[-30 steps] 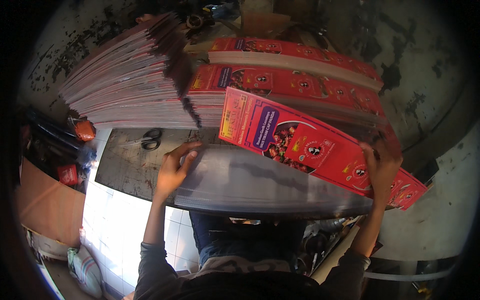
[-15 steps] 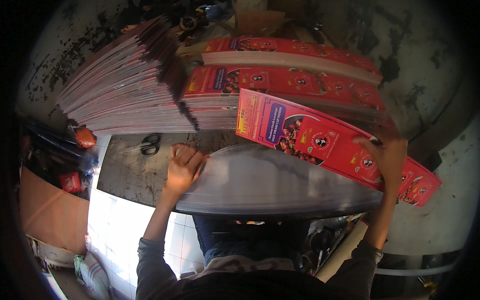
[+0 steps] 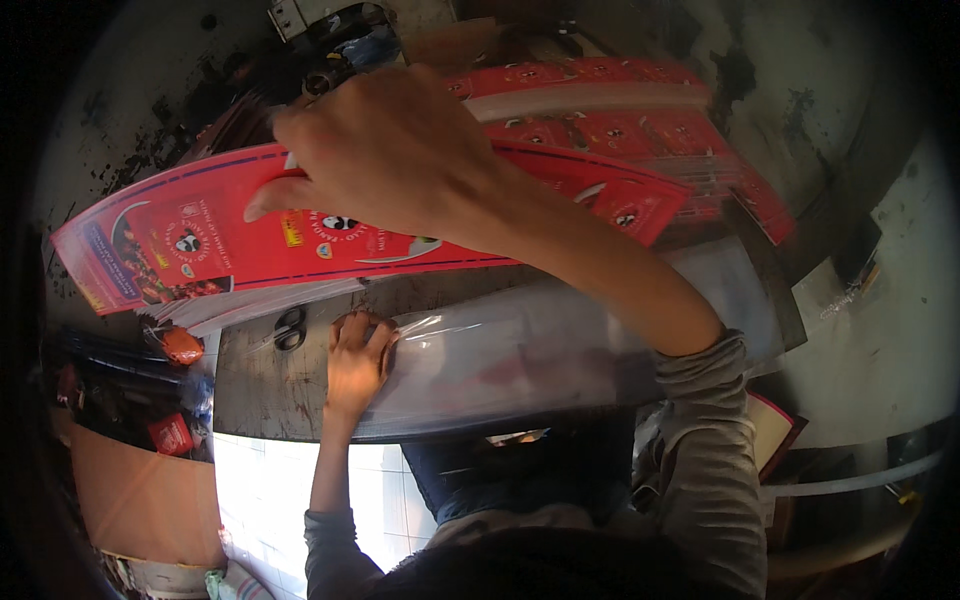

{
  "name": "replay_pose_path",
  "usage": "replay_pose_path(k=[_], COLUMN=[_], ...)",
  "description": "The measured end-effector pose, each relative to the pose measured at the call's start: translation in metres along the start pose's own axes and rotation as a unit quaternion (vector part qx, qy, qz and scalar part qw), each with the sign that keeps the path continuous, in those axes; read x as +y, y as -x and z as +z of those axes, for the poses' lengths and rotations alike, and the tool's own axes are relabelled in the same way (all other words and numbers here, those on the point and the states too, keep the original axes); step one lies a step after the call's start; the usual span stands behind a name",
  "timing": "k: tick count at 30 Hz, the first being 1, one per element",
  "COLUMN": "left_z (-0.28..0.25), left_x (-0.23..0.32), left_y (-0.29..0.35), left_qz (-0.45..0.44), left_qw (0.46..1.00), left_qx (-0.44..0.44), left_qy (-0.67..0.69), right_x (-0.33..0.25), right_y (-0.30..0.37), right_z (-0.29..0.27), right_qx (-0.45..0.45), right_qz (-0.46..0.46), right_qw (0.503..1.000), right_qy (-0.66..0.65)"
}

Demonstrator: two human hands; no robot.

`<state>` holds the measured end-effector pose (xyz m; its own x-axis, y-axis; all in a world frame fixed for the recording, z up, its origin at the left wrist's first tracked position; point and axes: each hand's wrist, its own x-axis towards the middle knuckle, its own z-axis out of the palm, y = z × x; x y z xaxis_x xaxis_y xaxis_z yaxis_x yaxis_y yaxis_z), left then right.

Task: The person inserts printed paper sheets into clear plastic sleeves by hand and stacks the sleeves on the table.

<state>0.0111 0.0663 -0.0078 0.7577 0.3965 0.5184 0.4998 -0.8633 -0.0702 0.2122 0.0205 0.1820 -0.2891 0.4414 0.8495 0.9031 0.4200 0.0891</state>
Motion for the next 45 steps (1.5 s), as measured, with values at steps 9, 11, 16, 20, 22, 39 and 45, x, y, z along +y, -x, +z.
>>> replay_pose_path(k=[9,11,16,20,22,39,45], left_z=[-0.003,-0.002,-0.006,-0.002,0.0,0.01,0.001], left_x=[-0.001,0.001,-0.001,-0.004,-0.002,-0.015,-0.014], left_y=[0.002,0.0,0.001,0.005,0.005,0.01,0.005], left_qz=[-0.011,-0.027,-0.039,-0.085,-0.117,-0.254,-0.384], left_qw=[0.999,0.999,0.998,0.992,0.987,0.931,0.823], left_qx=[0.041,0.025,0.024,0.041,0.05,0.138,0.023], left_qy=[-0.028,0.018,0.042,0.089,0.097,0.224,0.417], right_x=[-0.053,-0.049,-0.038,-0.035,-0.03,0.094,0.1], right_y=[-0.056,-0.062,-0.064,-0.045,-0.026,0.164,0.176], right_z=[0.056,0.056,0.06,0.077,0.081,-0.005,0.003], right_qx=[0.102,0.095,0.053,0.072,0.019,-0.252,-0.214], right_qz=[0.041,0.065,0.122,0.088,0.076,0.075,0.082], right_qw=[0.977,0.974,0.966,0.984,0.991,0.965,0.973], right_qy=[-0.185,-0.197,-0.22,-0.136,-0.107,0.021,0.027])
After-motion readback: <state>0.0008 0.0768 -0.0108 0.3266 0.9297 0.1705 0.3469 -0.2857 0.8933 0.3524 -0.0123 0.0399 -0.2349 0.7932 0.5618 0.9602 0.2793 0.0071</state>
